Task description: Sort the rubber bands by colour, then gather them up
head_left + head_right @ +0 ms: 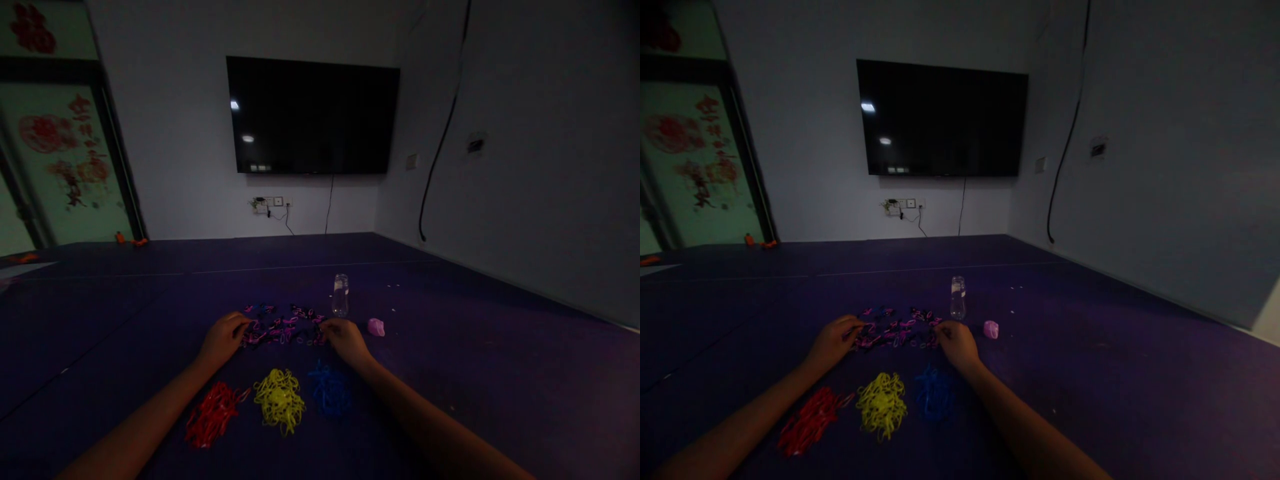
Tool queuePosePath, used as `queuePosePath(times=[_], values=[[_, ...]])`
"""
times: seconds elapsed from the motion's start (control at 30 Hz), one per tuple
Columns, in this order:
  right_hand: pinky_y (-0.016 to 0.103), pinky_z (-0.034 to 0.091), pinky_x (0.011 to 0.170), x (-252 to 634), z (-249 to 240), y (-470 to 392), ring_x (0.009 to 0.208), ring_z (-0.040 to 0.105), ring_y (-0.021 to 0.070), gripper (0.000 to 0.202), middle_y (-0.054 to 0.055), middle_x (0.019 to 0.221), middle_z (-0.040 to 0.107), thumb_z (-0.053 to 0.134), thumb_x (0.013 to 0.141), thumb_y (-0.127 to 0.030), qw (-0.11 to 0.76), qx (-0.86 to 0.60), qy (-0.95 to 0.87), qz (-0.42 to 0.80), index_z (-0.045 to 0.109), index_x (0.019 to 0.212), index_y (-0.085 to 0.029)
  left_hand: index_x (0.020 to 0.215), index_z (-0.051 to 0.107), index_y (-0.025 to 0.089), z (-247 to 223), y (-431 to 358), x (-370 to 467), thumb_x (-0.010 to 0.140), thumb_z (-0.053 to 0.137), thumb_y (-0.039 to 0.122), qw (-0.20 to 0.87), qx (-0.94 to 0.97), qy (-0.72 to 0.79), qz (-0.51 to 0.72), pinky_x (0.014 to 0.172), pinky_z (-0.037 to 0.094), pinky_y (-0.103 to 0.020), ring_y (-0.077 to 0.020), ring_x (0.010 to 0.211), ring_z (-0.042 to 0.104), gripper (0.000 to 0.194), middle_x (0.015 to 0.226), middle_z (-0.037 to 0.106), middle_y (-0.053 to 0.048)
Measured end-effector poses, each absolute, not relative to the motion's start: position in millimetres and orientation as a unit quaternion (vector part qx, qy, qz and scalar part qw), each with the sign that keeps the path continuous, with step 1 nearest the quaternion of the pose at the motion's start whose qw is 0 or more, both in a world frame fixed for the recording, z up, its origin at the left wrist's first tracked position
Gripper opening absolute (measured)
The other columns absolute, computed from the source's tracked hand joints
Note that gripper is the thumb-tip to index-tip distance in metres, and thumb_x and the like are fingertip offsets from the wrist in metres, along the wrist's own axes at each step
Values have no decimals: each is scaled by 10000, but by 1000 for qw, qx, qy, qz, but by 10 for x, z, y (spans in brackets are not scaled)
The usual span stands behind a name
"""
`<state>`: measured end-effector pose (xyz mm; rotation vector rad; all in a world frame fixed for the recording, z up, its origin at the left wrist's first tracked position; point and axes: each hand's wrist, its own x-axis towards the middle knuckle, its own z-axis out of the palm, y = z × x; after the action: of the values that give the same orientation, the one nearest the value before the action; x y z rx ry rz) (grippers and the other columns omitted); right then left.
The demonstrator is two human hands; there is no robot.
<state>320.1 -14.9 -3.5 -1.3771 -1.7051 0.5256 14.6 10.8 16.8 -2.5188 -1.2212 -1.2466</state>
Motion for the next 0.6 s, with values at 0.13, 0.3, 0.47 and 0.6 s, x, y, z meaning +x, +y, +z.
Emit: queuePosePath(times=[0.13, 0.3, 0.47, 0.6], values=[[227, 397, 532, 3198, -26, -159, 598, 588, 157, 275, 26, 660, 663, 464, 790, -319, 430, -550, -684, 211, 700, 773, -180, 943, 678, 205, 156, 116, 145, 831, 447, 183, 54, -821, -399, -405, 711, 504, -288, -179, 779, 624, 257, 822, 663, -46], [228, 399, 537, 3201, -31, -158, 593, 584, 154, 273, 24, 668, 665, 469, 787, -320, 427, -553, -685, 206, 702, 789, -178, 867, 690, 200, 175, 85, 153, 798, 445, 114, 39, -833, -391, -389, 720, 499, -280, -168, 784, 620, 269, 826, 660, -45], [222, 391, 529, 3197, -18, -164, 588, 581, 147, 265, 17, 659, 660, 465, 785, -308, 423, -556, -685, 206, 699, 772, -184, 774, 666, 192, 185, 82, 155, 767, 455, 82, 46, -834, -394, -384, 721, 498, -296, -178, 783, 624, 239, 814, 665, -47], [226, 388, 536, 3195, -14, -164, 595, 587, 150, 272, 20, 656, 660, 459, 791, -310, 422, -553, -690, 198, 697, 750, -184, 760, 651, 195, 181, 84, 149, 766, 478, 97, 51, -832, -401, -380, 732, 497, -315, -189, 786, 625, 199, 804, 667, -46]])
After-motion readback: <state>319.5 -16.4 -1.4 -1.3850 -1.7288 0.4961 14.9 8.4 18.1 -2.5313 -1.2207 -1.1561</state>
